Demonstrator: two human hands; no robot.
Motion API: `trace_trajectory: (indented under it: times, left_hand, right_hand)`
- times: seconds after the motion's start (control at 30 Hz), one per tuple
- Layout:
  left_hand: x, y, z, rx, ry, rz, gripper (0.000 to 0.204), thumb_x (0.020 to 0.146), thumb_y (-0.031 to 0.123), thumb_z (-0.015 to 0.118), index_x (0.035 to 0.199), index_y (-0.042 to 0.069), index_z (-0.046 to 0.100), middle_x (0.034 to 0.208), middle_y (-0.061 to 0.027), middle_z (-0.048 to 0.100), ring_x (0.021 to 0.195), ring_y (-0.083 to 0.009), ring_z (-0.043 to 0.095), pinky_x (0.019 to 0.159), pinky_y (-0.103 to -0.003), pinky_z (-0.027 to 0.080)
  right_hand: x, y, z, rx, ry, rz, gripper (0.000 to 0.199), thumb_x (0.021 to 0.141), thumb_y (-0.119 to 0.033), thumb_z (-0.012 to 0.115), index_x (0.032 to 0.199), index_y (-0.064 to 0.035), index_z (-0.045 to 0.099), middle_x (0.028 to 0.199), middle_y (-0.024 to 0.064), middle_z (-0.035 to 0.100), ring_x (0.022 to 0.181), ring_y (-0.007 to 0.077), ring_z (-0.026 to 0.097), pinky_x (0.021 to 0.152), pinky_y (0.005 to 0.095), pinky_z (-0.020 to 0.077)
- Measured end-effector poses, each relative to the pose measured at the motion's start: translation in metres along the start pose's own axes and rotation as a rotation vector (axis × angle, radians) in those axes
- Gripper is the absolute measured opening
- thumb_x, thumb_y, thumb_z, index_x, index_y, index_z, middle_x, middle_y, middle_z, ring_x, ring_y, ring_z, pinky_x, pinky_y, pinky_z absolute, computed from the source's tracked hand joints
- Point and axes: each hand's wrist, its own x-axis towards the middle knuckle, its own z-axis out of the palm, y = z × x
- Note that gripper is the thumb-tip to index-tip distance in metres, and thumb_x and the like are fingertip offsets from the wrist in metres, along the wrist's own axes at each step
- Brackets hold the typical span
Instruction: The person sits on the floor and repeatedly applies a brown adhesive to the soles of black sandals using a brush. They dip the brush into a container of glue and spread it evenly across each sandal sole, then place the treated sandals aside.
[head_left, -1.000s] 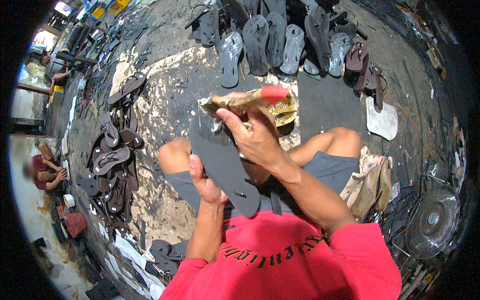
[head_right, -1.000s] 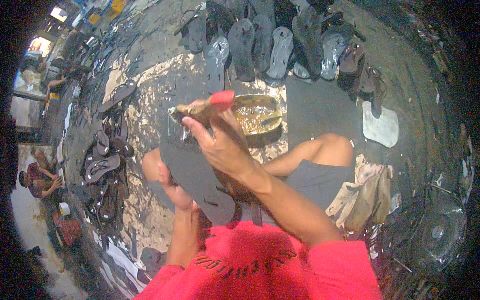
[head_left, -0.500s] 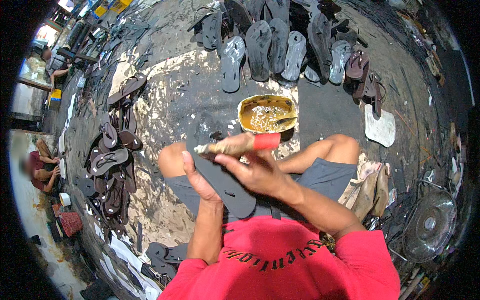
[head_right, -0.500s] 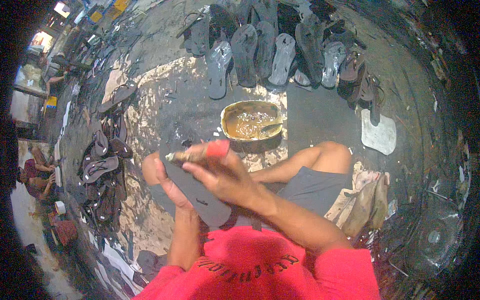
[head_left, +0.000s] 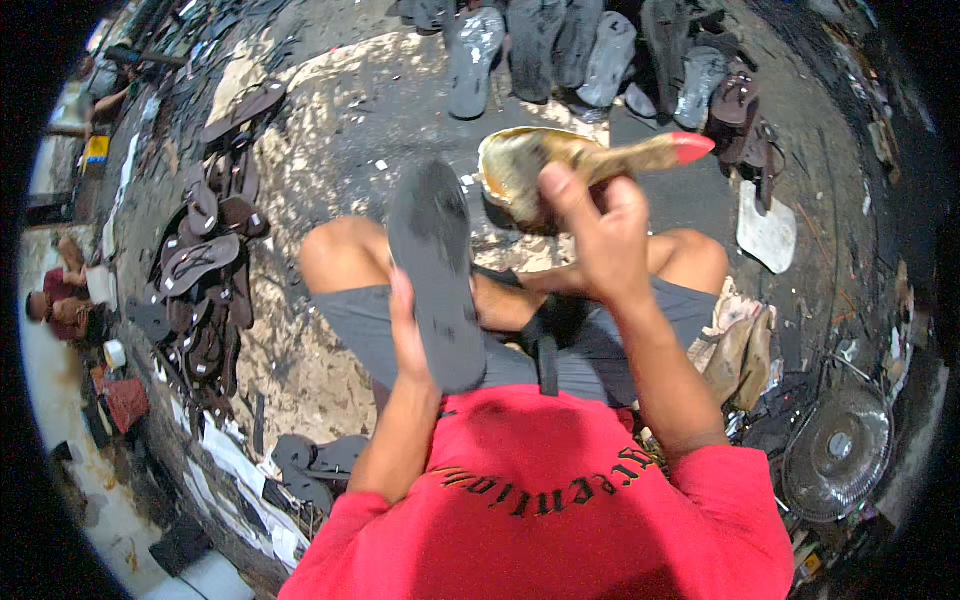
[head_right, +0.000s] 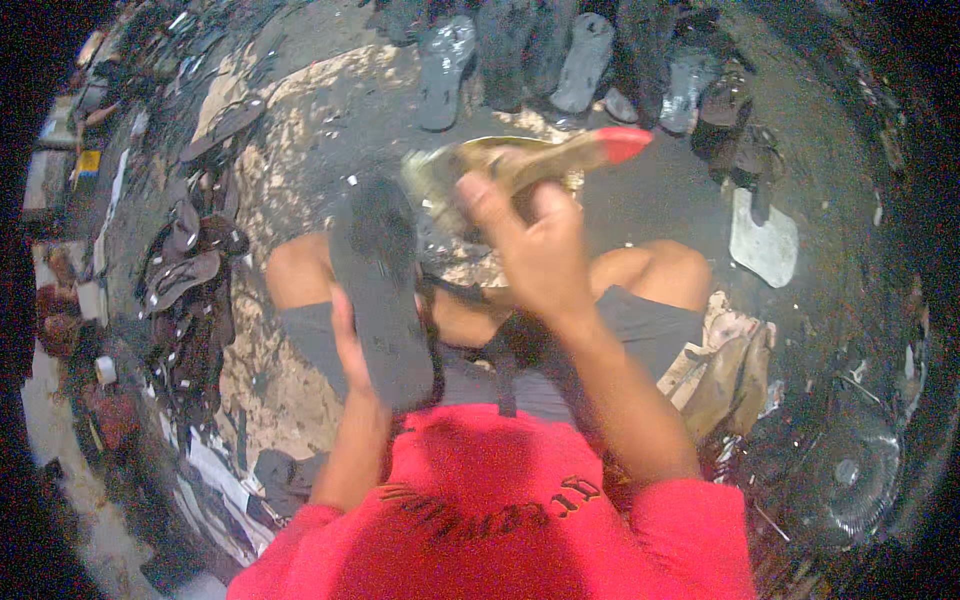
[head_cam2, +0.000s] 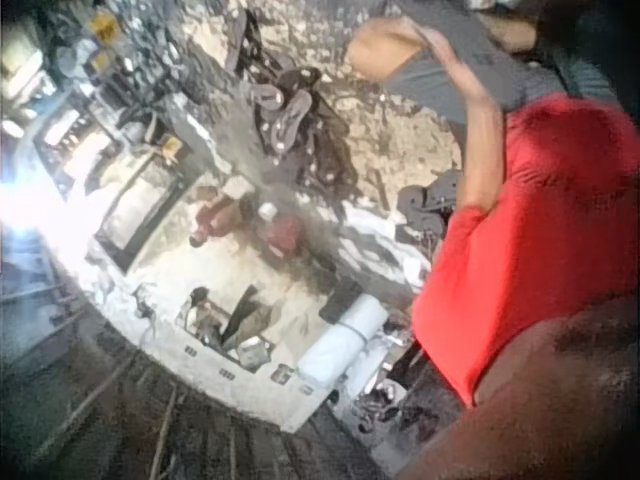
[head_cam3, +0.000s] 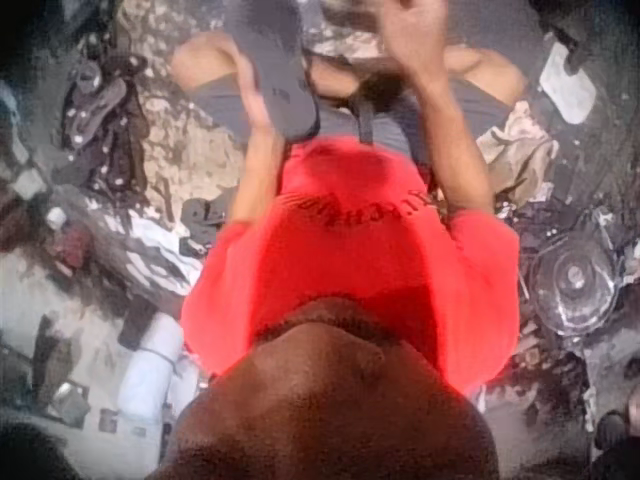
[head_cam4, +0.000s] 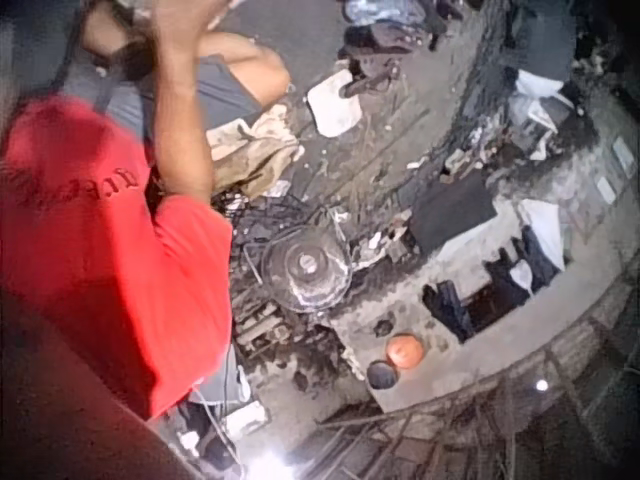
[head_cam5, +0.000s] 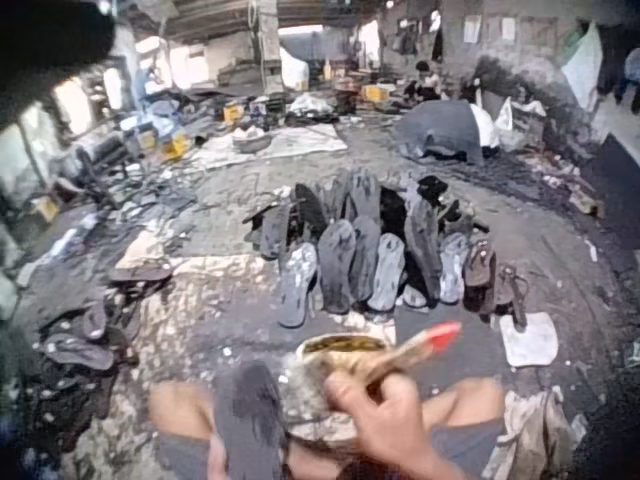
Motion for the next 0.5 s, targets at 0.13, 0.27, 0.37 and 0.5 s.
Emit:
trace_trajectory:
  times: [0.13,0.27,0.37,0.5]
  left_hand:
    - [0.05,0.016,0.0,-0.056,-0.058,0.312,0.065,0.101,0.067,0.044,0.127,0.009,0.06,0.106,-0.0056,0.068,0.086,-0.0159,0.067,0.074,-0.033,0.058]
    - [0.063,0.016,0.017,-0.223,-0.036,0.145,0.065,0.103,0.065,0.041,0.126,0.008,0.063,0.116,-0.0078,0.069,0.099,-0.0199,0.068,0.091,-0.037,0.057]
    - [0.065,0.032,0.024,-0.208,-0.343,0.12,0.072,0.101,0.068,0.044,0.132,0.005,0.059,0.119,-0.0149,0.07,0.104,-0.0269,0.068,0.095,-0.042,0.056]
    - [0.066,0.032,0.022,-0.353,-0.417,-0.004,0.077,0.1,0.069,0.044,0.137,0.003,0.056,0.122,-0.0192,0.068,0.098,-0.0303,0.07,0.09,-0.044,0.059]
  right_hand:
    - [-0.027,0.005,0.045,-0.223,-0.263,0.096,0.025,0.096,-0.02,0.071,0.116,-0.0037,0.072,0.111,0.0111,0.072,0.101,0.0205,0.067,0.089,0.0355,0.0525]
    - [-0.002,0.039,0.036,-0.584,-0.098,-0.629,0.026,0.091,-0.008,0.072,0.117,-0.004,0.072,0.114,0.0145,0.071,0.106,0.0319,0.067,0.095,0.039,0.0521]
    - [-0.01,0.045,0.029,-0.335,-0.271,-0.677,0.028,0.088,-0.004,0.075,0.116,-0.0036,0.072,0.112,0.0127,0.072,0.106,0.0287,0.067,0.095,0.041,0.0511]
    - [-0.003,0.03,0.027,-0.16,-0.449,-0.558,0.026,0.09,-0.01,0.076,0.115,-0.0051,0.071,0.106,0.013,0.071,0.103,0.0304,0.067,0.09,0.0423,0.0504]
